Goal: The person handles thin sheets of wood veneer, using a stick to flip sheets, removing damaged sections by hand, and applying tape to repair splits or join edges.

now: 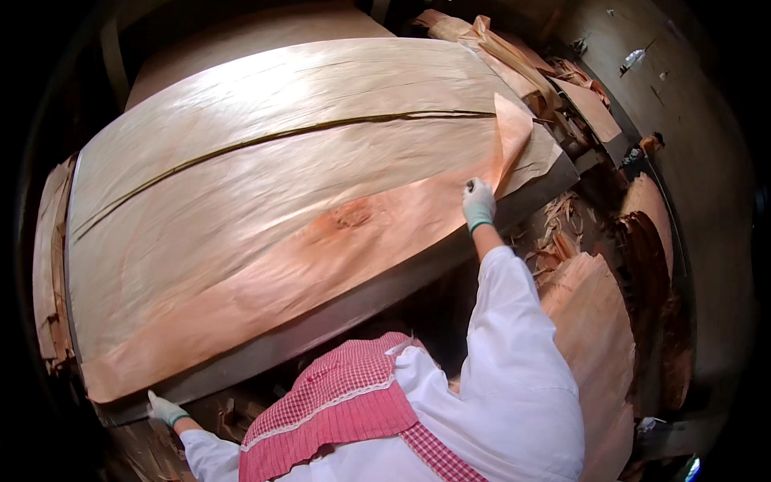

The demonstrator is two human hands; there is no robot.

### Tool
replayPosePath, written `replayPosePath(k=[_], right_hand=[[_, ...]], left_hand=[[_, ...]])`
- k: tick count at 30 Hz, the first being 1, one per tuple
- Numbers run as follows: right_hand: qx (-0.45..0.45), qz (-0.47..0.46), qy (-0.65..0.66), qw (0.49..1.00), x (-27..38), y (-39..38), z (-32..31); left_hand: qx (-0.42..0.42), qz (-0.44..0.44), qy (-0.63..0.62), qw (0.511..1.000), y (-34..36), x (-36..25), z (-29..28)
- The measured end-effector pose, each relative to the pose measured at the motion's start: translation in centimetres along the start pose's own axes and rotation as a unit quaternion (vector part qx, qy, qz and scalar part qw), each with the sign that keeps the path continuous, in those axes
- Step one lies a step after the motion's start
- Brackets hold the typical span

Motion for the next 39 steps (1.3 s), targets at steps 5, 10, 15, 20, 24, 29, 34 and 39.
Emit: replayPosePath(k=[5, 10, 15, 20, 24, 29, 34, 39], right_hand=[[0.013, -0.061, -0.118, 0.991, -3.8, 11.3, -0.7], [0.024, -0.056, -0.18, 0.982, -8.4, 24.1, 5.2], [0.063, 0.042, -0.183, 0.98, -18.5, 31.1, 7.1], [0.02, 0.135, 0.022, 0.99, -28.1, 30.8, 6.9], [-0.069, 0.246, 0.195, 0.947, -35.6, 28.0, 9.9], [-0.065, 0.349, 0.234, 0.905, -42.3, 25.7, 13.1], [-0.007, 0.346, 0.189, 0.919, -41.8, 26.7, 11.5], [0.005, 0.321, 0.077, 0.944, -39.2, 29.2, 9.6]], left_hand=[[0.147, 0.269, 0.108, 0.946, -21.3, -9.3, 6.1], [0.608, -0.276, -0.068, 0.742, -50.2, -4.6, 15.0], [0.426, -0.371, -0.183, 0.804, -58.3, -3.6, 20.1], [0.355, -0.358, -0.123, 0.855, -58.7, -2.1, 21.6], [0.301, -0.342, -0.093, 0.885, -58.9, -1.5, 21.6], [0.291, -0.338, -0.137, 0.884, -58.8, -1.8, 22.7], [0.331, -0.352, -0.14, 0.864, -57.0, -0.3, 22.5], [0.236, -0.329, -0.115, 0.907, -58.0, -0.1, 20.9]])
Point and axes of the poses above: each hand's wrist, its own y-axis towards the middle knuckle, its own z-axis out of the palm, x = y × z, the point moved 3 cm from there along y, towards the middle knuckle, and after that the axes turned 2 degrees about y, right-handed, at the moved point
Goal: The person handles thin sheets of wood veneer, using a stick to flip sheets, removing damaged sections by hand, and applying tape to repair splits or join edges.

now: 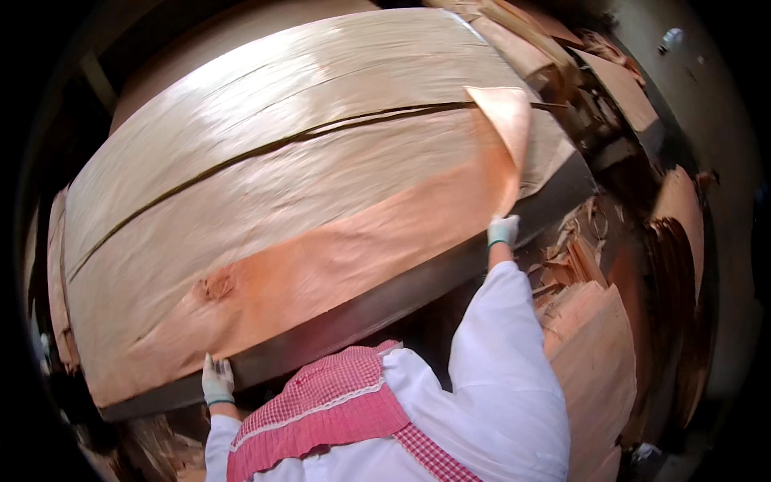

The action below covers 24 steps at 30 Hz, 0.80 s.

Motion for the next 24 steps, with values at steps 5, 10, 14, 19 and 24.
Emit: replayPosePath(k=[5, 10, 14, 19, 24], right_hand=[[-0.029, -0.1, 0.06, 0.993, 0.7, 6.9, -0.6], [-0.039, -0.054, 0.194, 0.979, -2.9, 14.2, -1.5], [-0.013, 0.059, 0.11, 0.992, -10.1, 15.7, 0.8], [-0.016, 0.091, 0.032, 0.995, -12.2, 12.0, 3.8], [0.001, 0.106, 0.012, 0.994, -11.7, 9.6, 1.5]], left_hand=[[0.068, 0.007, -0.04, 0.997, 2.7, -1.3, -0.9], [0.019, 0.071, 0.019, 0.997, -0.3, -0.1, 2.2], [0.042, 0.097, 0.041, 0.994, -1.5, 0.1, 1.5], [0.061, 0.218, 0.223, 0.948, 2.5, -0.5, -3.9], [0.035, 0.095, 0.051, 0.994, 3.6, 0.5, -2.7]])
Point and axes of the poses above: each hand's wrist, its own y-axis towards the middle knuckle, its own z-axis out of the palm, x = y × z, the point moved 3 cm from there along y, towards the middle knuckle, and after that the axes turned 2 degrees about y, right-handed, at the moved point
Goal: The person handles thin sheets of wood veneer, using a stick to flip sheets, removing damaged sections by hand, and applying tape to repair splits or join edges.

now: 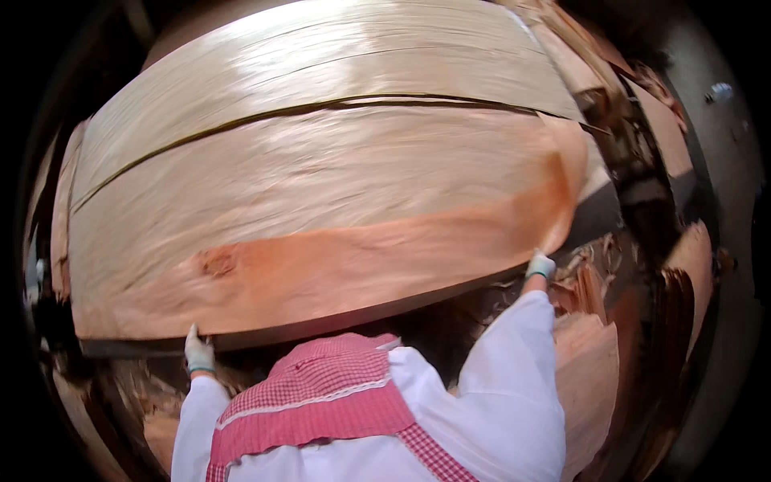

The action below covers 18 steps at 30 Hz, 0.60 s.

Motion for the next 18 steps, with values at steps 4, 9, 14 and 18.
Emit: replayPosePath(k=[4, 9, 14, 18], right_hand=[[-0.012, 0.017, 0.051, 0.998, 1.4, -1.2, -1.6], [-0.005, -0.008, 0.046, 0.999, 1.3, -2.2, -1.7], [-0.089, -0.045, 0.199, 0.975, -1.6, 1.2, -1.8], [0.101, 0.028, 0.322, 0.941, -1.9, -5.6, 1.7]], left_hand=[[0.024, -0.008, 0.007, 1.0, 2.0, 0.1, -1.5], [0.004, -0.013, 0.056, 0.998, 0.4, -0.5, -0.9], [0.052, -0.06, 0.036, 0.996, 1.2, -0.3, 0.6], [0.013, -0.045, 0.012, 0.999, -0.7, -1.1, -0.4]])
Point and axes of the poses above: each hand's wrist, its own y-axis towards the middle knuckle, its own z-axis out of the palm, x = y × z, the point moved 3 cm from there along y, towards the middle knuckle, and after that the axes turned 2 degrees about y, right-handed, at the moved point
